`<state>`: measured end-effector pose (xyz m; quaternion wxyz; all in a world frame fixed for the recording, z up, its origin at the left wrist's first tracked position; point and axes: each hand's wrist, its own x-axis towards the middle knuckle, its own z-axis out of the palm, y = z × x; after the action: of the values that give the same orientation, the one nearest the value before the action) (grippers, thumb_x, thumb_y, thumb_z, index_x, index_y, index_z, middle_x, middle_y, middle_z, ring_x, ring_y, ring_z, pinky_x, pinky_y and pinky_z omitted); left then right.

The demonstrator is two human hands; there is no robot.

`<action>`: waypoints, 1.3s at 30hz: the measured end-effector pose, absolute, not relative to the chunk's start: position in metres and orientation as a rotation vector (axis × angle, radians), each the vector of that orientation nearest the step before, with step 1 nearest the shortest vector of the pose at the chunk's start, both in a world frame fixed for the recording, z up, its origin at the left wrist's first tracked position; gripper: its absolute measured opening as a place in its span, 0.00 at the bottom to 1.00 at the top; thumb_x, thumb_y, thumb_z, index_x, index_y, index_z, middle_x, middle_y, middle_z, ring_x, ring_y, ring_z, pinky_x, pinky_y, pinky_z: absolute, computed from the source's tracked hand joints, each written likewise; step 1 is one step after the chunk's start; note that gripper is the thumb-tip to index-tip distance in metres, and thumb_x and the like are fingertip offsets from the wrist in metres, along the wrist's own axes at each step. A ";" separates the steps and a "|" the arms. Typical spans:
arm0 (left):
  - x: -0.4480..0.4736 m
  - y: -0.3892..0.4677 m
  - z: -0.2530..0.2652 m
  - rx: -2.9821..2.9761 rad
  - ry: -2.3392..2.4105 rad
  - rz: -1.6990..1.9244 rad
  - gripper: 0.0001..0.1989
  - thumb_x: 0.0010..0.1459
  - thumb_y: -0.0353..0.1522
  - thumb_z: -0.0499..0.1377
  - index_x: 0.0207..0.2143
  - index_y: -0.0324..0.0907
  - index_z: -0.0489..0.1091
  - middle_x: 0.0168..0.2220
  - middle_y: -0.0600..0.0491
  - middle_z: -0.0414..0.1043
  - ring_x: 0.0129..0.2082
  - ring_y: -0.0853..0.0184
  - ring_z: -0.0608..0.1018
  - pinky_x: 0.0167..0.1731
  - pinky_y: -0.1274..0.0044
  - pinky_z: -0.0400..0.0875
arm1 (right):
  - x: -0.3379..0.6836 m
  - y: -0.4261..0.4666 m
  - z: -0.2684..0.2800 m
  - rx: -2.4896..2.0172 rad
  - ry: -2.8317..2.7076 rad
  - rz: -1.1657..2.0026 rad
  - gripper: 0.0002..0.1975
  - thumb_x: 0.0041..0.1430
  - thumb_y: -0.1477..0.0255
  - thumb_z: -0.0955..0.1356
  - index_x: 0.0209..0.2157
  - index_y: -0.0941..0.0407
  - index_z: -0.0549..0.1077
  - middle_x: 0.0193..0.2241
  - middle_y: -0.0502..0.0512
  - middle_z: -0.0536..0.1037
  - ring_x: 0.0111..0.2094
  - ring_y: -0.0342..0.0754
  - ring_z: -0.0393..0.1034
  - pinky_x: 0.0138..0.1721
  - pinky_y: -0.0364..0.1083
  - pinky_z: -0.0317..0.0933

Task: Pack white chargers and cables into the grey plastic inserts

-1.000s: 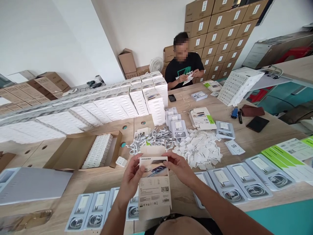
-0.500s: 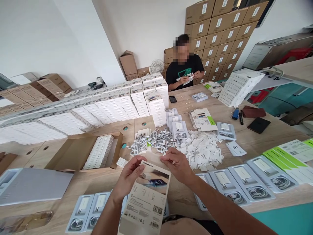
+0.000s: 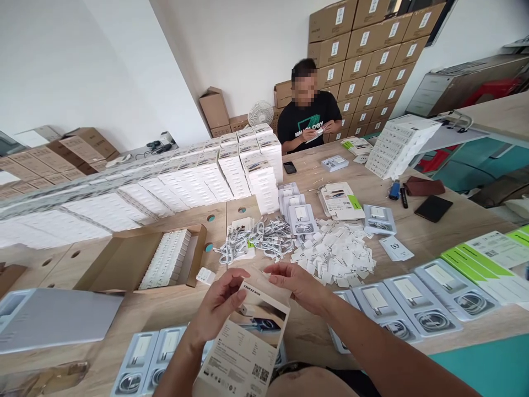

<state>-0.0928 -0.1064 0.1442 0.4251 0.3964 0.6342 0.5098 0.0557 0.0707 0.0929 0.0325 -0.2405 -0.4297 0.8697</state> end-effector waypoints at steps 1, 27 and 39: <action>-0.092 -0.106 0.144 0.975 1.568 1.279 0.14 0.63 0.38 0.56 0.50 0.46 0.64 0.37 0.53 0.67 0.32 0.71 0.65 0.31 0.80 0.63 | 0.056 0.071 0.092 -0.717 -1.337 2.712 0.26 0.41 0.61 0.78 0.43 0.54 0.75 0.39 0.52 0.76 0.35 0.44 0.69 0.35 0.44 0.60; -0.092 -0.097 0.149 1.074 1.572 1.167 0.10 0.63 0.38 0.56 0.44 0.44 0.65 0.34 0.54 0.62 0.33 0.70 0.65 0.31 0.79 0.64 | 0.067 0.064 0.090 -0.467 -1.620 2.376 0.13 0.48 0.62 0.75 0.28 0.56 0.74 0.25 0.47 0.71 0.27 0.42 0.63 0.31 0.45 0.57; -0.094 -0.099 0.147 1.124 1.699 1.163 0.16 0.61 0.38 0.58 0.51 0.46 0.72 0.41 0.50 0.70 0.38 0.65 0.69 0.37 0.76 0.64 | 0.066 0.061 0.096 -0.384 -1.818 2.151 0.12 0.50 0.60 0.74 0.30 0.54 0.78 0.30 0.50 0.72 0.30 0.44 0.64 0.32 0.45 0.59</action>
<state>-0.0944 -0.0986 0.1468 0.3874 0.4419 0.6676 0.4572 0.0662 0.0607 0.0955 0.1490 -0.1335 -0.6326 0.7482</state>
